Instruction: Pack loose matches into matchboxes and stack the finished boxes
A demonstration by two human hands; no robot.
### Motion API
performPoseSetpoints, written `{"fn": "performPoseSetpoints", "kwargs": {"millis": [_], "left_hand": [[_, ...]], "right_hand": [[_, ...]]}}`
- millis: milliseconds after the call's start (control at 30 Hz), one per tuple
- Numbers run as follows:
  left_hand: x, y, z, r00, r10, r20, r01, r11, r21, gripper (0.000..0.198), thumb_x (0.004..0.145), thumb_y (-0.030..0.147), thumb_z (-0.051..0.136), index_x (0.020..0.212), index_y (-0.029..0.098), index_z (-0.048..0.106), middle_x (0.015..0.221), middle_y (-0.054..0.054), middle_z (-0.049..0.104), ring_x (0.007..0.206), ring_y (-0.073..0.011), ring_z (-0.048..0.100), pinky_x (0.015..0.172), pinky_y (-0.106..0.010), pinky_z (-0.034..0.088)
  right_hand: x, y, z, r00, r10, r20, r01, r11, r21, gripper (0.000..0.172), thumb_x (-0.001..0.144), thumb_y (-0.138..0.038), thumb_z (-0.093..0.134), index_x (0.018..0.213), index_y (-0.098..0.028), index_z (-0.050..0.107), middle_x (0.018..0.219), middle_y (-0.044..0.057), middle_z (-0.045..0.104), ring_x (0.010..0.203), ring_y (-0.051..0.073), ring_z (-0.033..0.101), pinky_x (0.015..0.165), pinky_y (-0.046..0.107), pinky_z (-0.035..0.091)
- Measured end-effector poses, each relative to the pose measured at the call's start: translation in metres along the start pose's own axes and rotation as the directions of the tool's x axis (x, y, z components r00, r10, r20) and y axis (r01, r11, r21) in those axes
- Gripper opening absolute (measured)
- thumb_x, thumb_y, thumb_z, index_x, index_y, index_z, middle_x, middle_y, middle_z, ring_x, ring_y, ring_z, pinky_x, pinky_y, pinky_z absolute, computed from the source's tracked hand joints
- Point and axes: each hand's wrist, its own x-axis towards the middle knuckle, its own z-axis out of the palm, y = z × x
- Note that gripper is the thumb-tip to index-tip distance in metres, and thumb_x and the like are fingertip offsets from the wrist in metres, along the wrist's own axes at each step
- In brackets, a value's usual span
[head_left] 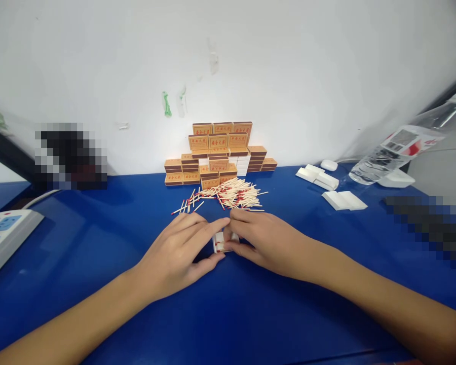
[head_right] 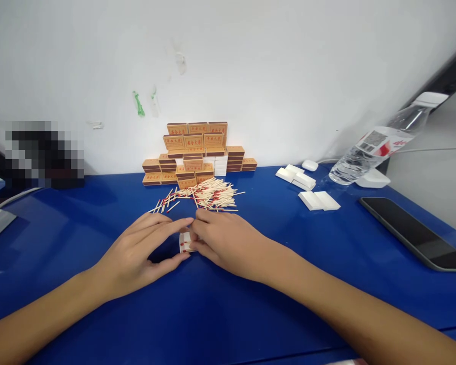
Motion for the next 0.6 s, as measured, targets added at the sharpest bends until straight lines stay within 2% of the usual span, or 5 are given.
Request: {"fn": "performPoseSetpoints", "kwargs": {"millis": [100,267,367,600], "left_hand": [[0.0001,0.0002,0.0002,1.0,-0.011,0.009,0.011,1.0,-0.005,0.056,0.099,0.025,0.072,0.15,0.015,0.05,0.104,-0.008,0.073,0.099,-0.0232,0.067,0.088,-0.041,0.058],[0.0004,-0.0006,0.0004,1.0,-0.014,-0.001,0.014,1.0,-0.003,0.056,0.099,0.025,0.073,0.149,0.014,0.052,0.105,-0.009,0.075,0.1,-0.024,0.068,0.089,-0.041,0.058],[0.0002,-0.0008,0.0001,1.0,-0.012,0.003,0.012,1.0,0.004,0.056,0.099,0.025,0.072,0.15,0.015,0.052,0.105,-0.009,0.075,0.101,-0.0241,0.068,0.09,-0.042,0.058],[-0.0004,0.0006,-0.002,1.0,-0.02,0.016,0.02,1.0,-0.004,0.058,0.099,0.025,0.072,0.152,0.017,0.049,0.109,-0.009,0.075,0.1,-0.024,0.068,0.089,-0.04,0.057]], "right_hand": [[0.0,0.0014,0.0007,1.0,-0.017,0.012,0.017,0.999,-0.044,0.018,0.107,-0.027,0.058,0.101,-0.015,0.07,0.104,0.01,0.067,0.086,0.022,0.068,0.077,0.036,0.052],[-0.0027,0.0029,-0.0037,0.999,-0.004,0.051,0.007,0.999,-0.053,0.012,0.104,-0.022,0.06,0.097,-0.016,0.068,0.103,0.008,0.067,0.085,0.021,0.067,0.075,0.035,0.05],[-0.0031,0.0019,-0.0054,0.998,0.0,0.06,0.004,0.998,-0.064,0.015,0.105,-0.023,0.059,0.097,-0.016,0.069,0.103,0.008,0.067,0.085,0.021,0.067,0.075,0.036,0.05],[-0.0011,0.0008,-0.0025,0.998,-0.032,0.056,0.027,0.996,0.082,0.018,0.108,-0.024,0.055,0.102,-0.017,0.07,0.105,0.007,0.067,0.087,0.019,0.066,0.077,0.034,0.05]]}}
